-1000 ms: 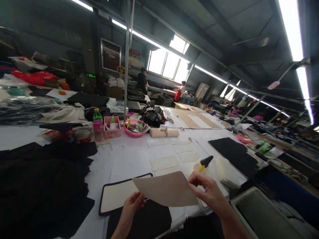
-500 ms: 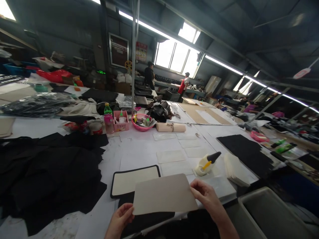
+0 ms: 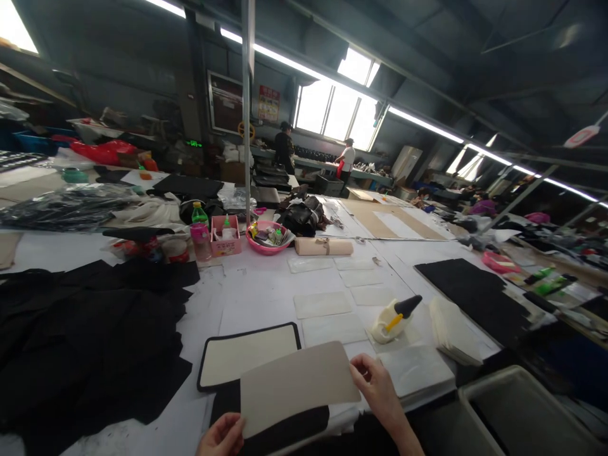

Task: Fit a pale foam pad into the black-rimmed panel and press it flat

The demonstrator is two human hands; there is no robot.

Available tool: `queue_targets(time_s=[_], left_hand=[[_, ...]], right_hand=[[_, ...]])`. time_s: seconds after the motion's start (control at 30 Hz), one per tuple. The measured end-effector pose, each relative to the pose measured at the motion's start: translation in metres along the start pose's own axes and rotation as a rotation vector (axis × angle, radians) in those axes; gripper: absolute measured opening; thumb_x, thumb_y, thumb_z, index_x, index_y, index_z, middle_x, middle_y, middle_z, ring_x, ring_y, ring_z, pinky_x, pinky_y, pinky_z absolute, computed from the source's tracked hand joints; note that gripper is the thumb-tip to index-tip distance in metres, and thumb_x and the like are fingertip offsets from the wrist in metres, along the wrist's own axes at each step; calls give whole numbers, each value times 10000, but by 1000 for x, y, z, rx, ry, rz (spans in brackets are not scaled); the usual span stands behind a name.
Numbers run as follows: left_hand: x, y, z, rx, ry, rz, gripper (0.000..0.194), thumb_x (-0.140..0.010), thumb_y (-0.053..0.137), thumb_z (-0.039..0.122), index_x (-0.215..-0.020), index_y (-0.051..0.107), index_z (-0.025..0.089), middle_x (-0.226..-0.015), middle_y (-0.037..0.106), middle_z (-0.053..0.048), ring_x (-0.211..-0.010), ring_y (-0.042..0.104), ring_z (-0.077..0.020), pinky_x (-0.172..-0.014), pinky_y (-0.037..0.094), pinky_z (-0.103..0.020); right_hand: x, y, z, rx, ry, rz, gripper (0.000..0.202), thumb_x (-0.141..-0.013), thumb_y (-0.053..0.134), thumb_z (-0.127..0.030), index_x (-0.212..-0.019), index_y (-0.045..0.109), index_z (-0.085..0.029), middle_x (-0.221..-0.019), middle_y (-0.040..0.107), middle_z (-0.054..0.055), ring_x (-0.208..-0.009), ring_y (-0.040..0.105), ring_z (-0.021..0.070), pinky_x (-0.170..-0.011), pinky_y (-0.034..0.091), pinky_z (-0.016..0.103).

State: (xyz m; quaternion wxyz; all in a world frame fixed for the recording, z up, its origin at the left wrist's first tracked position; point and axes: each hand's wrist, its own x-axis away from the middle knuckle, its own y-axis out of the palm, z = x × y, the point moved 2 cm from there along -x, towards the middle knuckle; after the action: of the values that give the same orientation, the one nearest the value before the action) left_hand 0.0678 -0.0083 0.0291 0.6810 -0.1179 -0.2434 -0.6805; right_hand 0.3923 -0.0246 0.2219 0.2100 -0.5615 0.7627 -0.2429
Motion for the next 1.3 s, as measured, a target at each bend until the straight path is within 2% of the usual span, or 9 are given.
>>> queue_targets(time_s=[0.2,0.37,0.53,0.7,0.83,0.93,1.07,1.2,1.3], left_hand=[[34,-19,22,-174,85,5,440,-640,742,592,-704,660,164,-580,588,4,-552,516,-123,-548,435,-239],[52,-43,4,-293,48,55,411,-664,730,565,-712,668,162,-603,612,-3,-551,523,-126,-546,424,-237],[64,-64,-10,-373,39,118,398,-681,717,559,-722,680,165,-613,634,-11,-561,547,-141,-561,438,-248],[56,-71,-10,-466,74,203,362,-723,687,531,-755,680,171,-692,657,-29,-657,599,-162,-650,496,-272],[38,-65,-3,-490,224,301,332,-726,668,509,-727,678,177,-1033,654,-98,-979,622,-225,-796,536,-317],[23,-59,-1,-473,244,295,328,-701,677,503,-700,672,175,-1148,611,-120,-1069,598,-245,-861,529,-348],[12,-54,-4,-432,182,294,354,-640,709,514,-667,652,165,-1078,641,-126,-1004,621,-236,-884,504,-350],[14,-50,-5,-376,69,285,404,-617,714,550,-686,620,163,-736,657,-43,-689,610,-165,-696,491,-292],[23,-48,-5,-385,41,274,410,-630,710,554,-701,628,159,-613,620,-5,-591,559,-141,-605,443,-261]], right_hand=[[16,28,44,47,120,-11,425,-791,552,-591,-731,648,-181,-689,675,49,-620,589,182,-616,477,295],[38,52,90,151,238,-101,376,-782,537,-529,-735,659,-177,-695,692,60,-636,606,200,-638,453,309],[47,69,110,217,277,-167,345,-785,511,-486,-730,670,-185,-703,706,64,-656,625,216,-648,431,313],[40,87,118,172,312,-186,311,-775,514,-457,-736,675,-194,-729,719,51,-684,641,207,-680,449,306],[31,101,129,50,373,-159,299,-746,547,-459,-731,672,-188,-709,704,34,-676,624,192,-671,452,296],[22,111,137,-134,440,-101,314,-697,597,-473,-728,675,-170,-721,701,40,-709,619,191,-694,462,295],[13,124,144,-362,545,-70,313,-629,672,-461,-708,682,-159,-778,710,46,-777,621,187,-720,458,282],[11,133,147,-494,656,-122,327,-604,706,-457,-707,667,-149,-656,655,5,-642,566,144,-625,433,263],[12,131,147,-497,676,-131,333,-601,717,-455,-706,658,-145,-603,619,-13,-578,518,118,-574,406,251]])
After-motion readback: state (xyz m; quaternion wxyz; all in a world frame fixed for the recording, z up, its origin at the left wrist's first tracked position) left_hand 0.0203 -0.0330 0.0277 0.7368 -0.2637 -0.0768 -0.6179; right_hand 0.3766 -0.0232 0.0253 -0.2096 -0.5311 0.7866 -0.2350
